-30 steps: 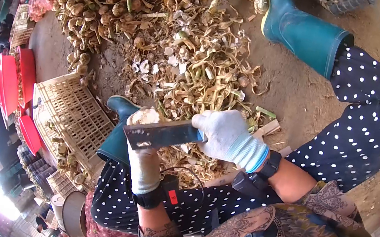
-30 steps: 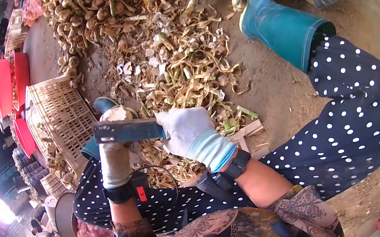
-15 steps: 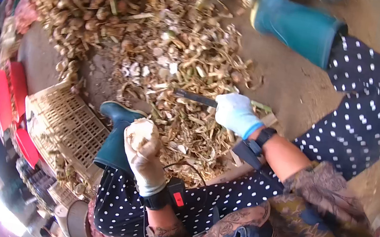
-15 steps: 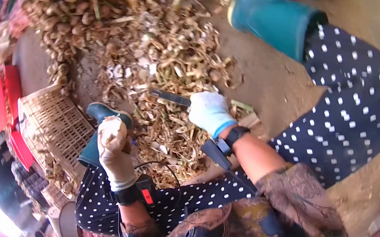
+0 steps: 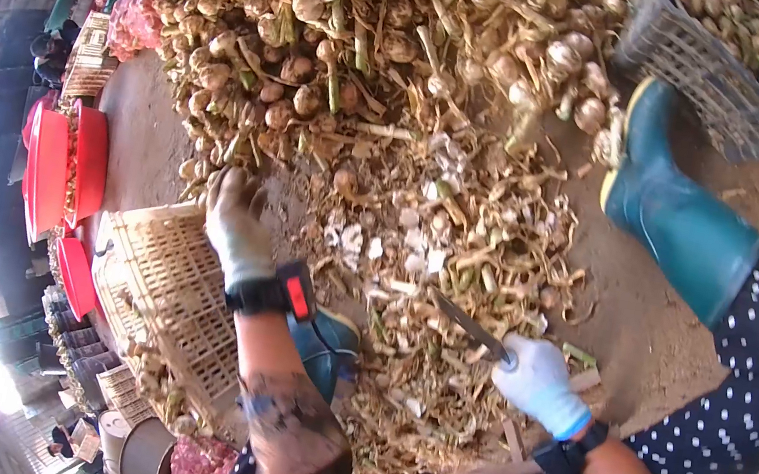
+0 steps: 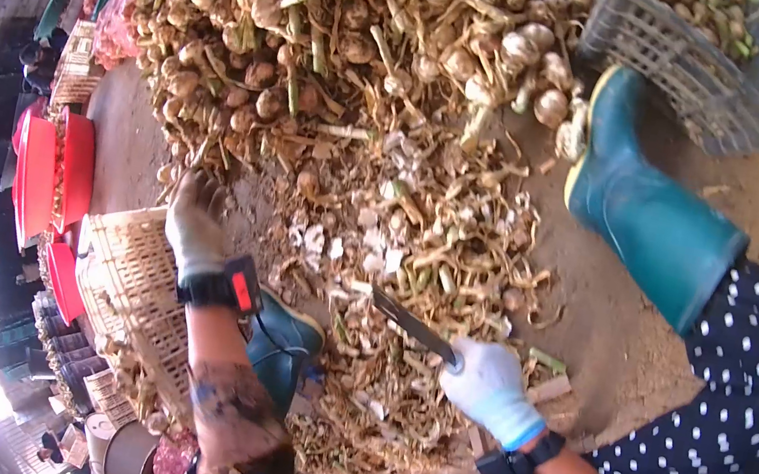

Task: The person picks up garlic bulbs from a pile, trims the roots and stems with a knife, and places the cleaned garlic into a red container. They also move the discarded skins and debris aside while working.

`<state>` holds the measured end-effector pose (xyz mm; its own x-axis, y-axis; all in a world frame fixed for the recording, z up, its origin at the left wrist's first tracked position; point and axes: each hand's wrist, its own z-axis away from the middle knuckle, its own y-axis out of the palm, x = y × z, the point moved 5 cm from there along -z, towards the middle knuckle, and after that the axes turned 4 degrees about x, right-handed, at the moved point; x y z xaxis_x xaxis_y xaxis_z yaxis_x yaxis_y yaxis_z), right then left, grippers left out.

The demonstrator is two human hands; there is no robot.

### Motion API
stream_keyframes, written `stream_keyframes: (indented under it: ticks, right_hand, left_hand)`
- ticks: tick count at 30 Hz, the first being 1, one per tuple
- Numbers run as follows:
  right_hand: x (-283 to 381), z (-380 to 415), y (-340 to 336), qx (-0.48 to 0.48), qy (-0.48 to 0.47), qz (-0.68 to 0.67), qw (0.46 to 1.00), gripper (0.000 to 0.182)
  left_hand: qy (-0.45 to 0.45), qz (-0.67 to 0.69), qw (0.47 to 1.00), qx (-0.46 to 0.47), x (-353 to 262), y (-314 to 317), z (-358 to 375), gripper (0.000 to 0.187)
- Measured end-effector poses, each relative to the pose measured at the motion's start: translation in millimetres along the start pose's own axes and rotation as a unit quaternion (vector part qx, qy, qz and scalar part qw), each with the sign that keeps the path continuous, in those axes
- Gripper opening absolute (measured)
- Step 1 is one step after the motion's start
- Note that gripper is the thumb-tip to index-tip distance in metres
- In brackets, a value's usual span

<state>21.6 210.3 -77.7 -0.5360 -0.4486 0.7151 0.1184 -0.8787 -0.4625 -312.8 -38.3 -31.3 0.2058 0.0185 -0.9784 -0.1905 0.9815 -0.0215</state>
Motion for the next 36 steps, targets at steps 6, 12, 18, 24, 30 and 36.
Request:
stream_keyframes:
  ticks: [6,12,18,24,30,36]
  right_hand:
    - [-14,-20,1,0.043,0.101,-0.060,0.992,0.016]
    - [-15,-22,14,0.064,0.110,-0.108,0.986,0.014]
    - [-16,-14,1,0.019,0.100,-0.082,0.991,0.017]
    - [-22,-13,-3,0.044,0.117,-0.087,0.988,0.016]
    - [-13,-12,-3,-0.002,0.047,-0.123,0.991,0.019]
    - [-13,-1,-18,-0.047,-0.037,-0.075,0.995,0.020]
  left_hand:
    - [0.086,-0.359,0.928,0.047,78,46,-172,0.076]
    - [0.160,-0.466,0.869,0.037,68,66,-122,0.067]
    - [-0.021,-0.071,0.992,0.098,132,85,-36,0.062]
    - [-0.114,0.044,0.992,0.018,125,105,-64,0.053]
    - [-0.046,0.017,0.992,0.120,107,103,13,0.049]
    - [-0.165,0.104,0.935,0.298,90,78,168,0.055]
